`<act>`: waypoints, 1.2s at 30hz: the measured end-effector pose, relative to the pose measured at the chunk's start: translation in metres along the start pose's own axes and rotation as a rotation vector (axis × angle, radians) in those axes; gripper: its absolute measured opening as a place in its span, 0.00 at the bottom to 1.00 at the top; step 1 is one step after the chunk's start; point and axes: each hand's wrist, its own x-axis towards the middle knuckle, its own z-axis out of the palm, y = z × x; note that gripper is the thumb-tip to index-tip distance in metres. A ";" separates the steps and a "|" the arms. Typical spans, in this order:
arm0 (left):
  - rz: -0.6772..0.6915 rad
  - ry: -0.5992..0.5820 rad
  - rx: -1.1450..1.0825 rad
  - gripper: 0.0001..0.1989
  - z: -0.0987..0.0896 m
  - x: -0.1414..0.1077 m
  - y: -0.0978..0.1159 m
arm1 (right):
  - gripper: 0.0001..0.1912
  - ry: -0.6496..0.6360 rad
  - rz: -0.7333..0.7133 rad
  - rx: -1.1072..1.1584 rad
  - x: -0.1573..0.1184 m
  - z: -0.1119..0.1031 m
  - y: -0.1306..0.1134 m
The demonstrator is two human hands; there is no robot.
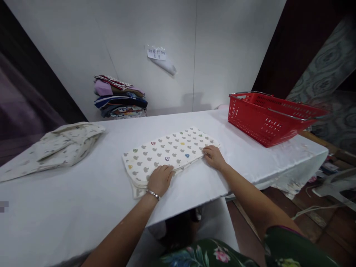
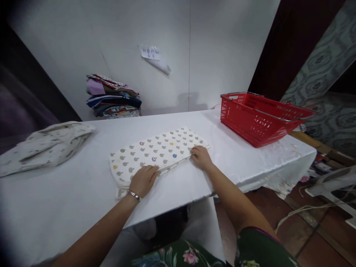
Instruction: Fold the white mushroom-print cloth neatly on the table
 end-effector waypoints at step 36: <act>0.046 0.046 0.070 0.08 -0.007 -0.011 0.008 | 0.12 -0.099 -0.058 -0.287 -0.001 0.000 -0.017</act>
